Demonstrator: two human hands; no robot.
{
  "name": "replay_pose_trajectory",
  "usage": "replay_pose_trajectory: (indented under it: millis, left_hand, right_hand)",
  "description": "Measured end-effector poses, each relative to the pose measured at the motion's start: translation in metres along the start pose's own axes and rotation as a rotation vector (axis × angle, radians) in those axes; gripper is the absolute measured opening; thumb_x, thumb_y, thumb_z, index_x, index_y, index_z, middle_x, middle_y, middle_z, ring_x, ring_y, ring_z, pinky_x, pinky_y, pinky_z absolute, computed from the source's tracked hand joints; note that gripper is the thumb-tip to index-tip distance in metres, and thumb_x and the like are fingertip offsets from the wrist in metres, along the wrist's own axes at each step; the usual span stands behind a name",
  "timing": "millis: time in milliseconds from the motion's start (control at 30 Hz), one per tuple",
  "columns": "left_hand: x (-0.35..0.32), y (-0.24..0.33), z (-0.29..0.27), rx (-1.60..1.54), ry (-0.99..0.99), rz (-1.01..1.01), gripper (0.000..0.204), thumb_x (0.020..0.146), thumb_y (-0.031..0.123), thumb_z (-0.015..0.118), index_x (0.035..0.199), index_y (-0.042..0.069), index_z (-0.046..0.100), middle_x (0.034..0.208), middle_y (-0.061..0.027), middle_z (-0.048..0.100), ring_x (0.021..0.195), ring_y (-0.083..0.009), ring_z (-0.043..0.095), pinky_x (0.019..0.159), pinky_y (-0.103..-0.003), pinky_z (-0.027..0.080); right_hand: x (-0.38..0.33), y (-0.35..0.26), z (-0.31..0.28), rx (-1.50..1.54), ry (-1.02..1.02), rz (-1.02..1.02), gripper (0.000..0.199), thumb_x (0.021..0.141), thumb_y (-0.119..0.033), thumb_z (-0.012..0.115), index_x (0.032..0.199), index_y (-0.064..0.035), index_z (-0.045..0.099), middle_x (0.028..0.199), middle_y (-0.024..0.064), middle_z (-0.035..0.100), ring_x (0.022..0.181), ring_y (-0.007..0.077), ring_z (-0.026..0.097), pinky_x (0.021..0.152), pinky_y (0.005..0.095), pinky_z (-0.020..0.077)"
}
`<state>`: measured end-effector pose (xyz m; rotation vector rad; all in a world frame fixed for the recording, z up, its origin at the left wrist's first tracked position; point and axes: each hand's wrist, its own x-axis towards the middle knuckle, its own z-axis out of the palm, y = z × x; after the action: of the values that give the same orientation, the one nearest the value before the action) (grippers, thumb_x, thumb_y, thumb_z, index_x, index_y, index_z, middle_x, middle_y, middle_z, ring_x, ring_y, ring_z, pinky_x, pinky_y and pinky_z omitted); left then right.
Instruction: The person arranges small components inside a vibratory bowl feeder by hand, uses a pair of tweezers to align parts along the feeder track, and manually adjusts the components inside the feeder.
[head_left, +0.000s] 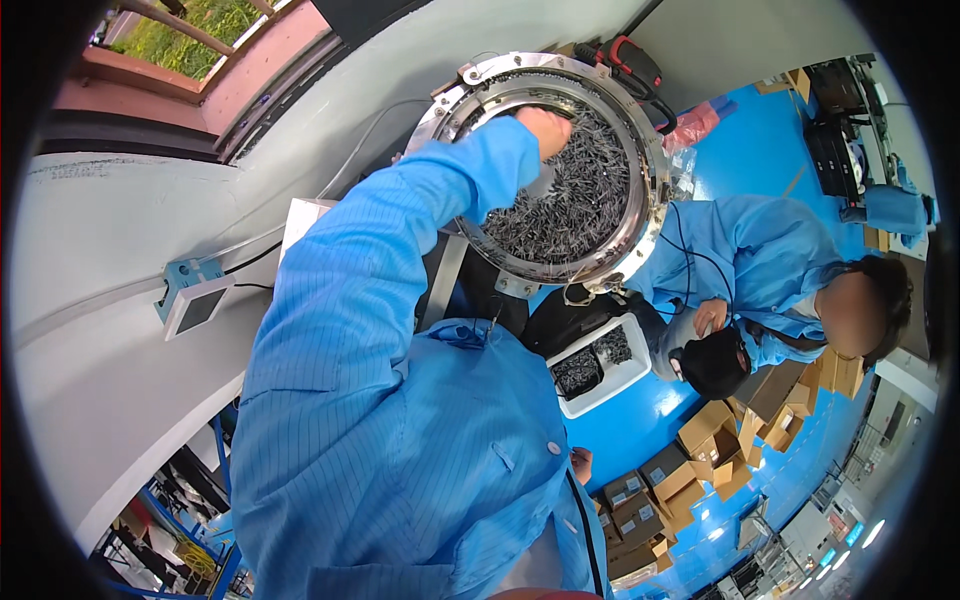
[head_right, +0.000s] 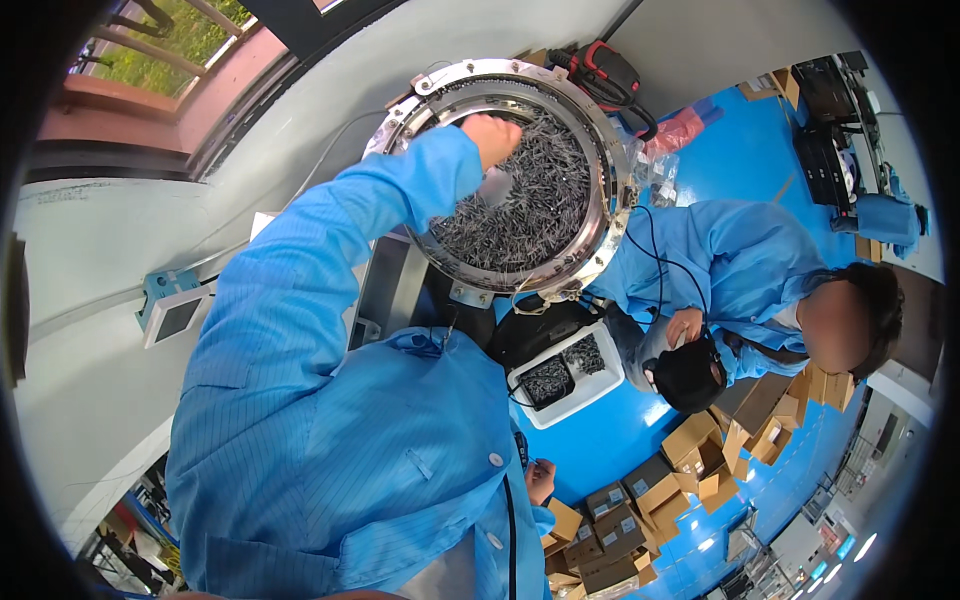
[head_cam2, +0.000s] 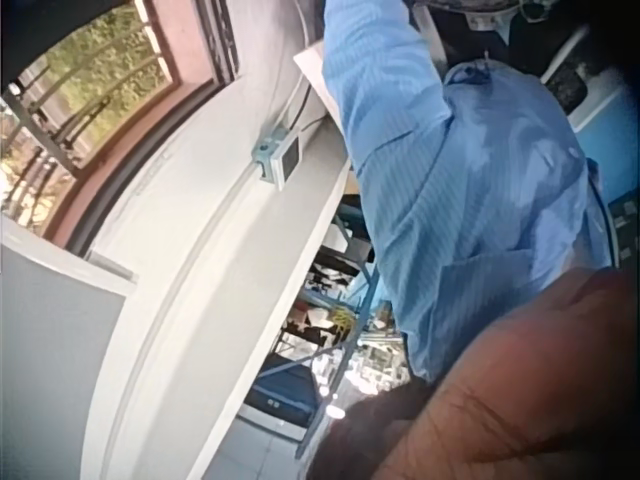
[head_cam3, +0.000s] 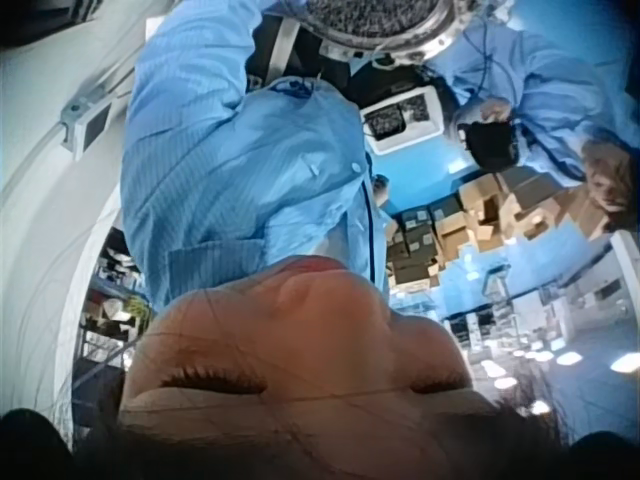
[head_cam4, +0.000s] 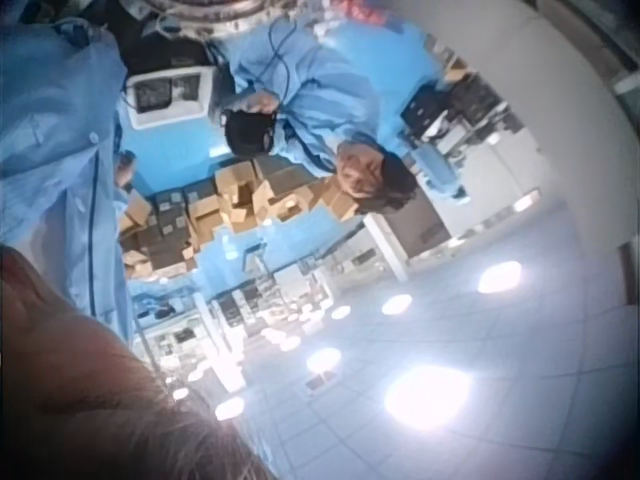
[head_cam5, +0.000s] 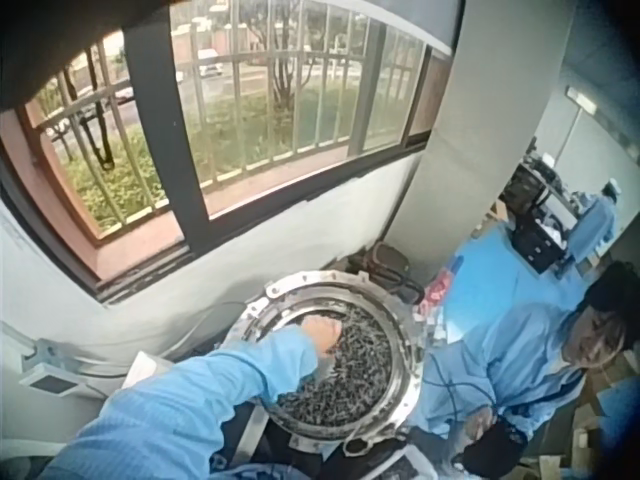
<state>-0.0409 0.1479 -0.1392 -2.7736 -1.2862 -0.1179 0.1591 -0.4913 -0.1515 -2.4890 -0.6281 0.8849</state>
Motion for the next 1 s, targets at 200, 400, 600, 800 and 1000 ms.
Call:
replay_pose_trajectory:
  millis: [200, 400, 600, 800, 1000]
  left_hand:
    - [0.025, -0.069, 0.021, 0.012, -0.326, -0.412, 0.021, 0.080, 0.015, 0.045, 0.087, 0.004, 0.061, 0.076, -0.0143, 0.064, 0.067, -0.0308, 0.062, 0.051, -0.049, 0.047]
    - [0.024, -0.035, 0.027, 0.007, -0.289, -0.220, 0.023, 0.080, 0.018, 0.046, 0.081, 0.004, 0.065, 0.078, -0.0141, 0.065, 0.068, -0.0303, 0.062, 0.050, -0.051, 0.045]
    - [0.027, -0.009, 0.020, 0.102, -0.253, -0.269, 0.024, 0.080, 0.016, 0.046, 0.088, 0.004, 0.064, 0.081, -0.0158, 0.064, 0.070, -0.0322, 0.060, 0.052, -0.053, 0.045]
    - [0.033, -0.062, 0.019, 0.128, -0.488, -0.421, 0.025, 0.080, 0.018, 0.048, 0.092, 0.003, 0.063, 0.086, -0.0204, 0.062, 0.073, -0.0354, 0.059, 0.055, -0.056, 0.045]
    - [0.024, -0.007, 0.013, 0.114, -0.205, -0.093, 0.024, 0.080, 0.014, 0.046, 0.095, 0.003, 0.063, 0.088, -0.0197, 0.062, 0.074, -0.0368, 0.059, 0.049, -0.055, 0.045]
  right_hand:
    - [0.003, -0.013, -0.001, 0.002, -0.007, -0.002, 0.017, 0.075, -0.007, 0.060, 0.091, -0.0047, 0.053, 0.069, 0.0091, 0.058, 0.054, 0.0163, 0.055, 0.049, 0.0259, 0.0457]
    - [0.012, -0.018, -0.002, 0.002, -0.027, -0.015, 0.016, 0.075, -0.007, 0.060, 0.090, -0.0046, 0.053, 0.068, 0.0093, 0.058, 0.054, 0.0158, 0.054, 0.049, 0.0256, 0.0457]
    - [0.014, -0.047, 0.000, -0.028, 0.008, -0.061, 0.016, 0.075, -0.006, 0.060, 0.089, -0.0044, 0.053, 0.067, 0.0090, 0.058, 0.053, 0.0153, 0.054, 0.049, 0.0252, 0.0455]
    - [0.010, -0.030, -0.001, -0.012, 0.007, 0.016, 0.015, 0.075, -0.006, 0.060, 0.089, -0.0043, 0.053, 0.066, 0.0087, 0.058, 0.052, 0.0151, 0.054, 0.049, 0.0248, 0.0454]
    - [0.012, -0.026, 0.000, 0.030, 0.004, 0.006, 0.016, 0.075, -0.006, 0.060, 0.089, -0.0043, 0.053, 0.067, 0.0086, 0.058, 0.052, 0.0147, 0.054, 0.049, 0.0245, 0.0453]
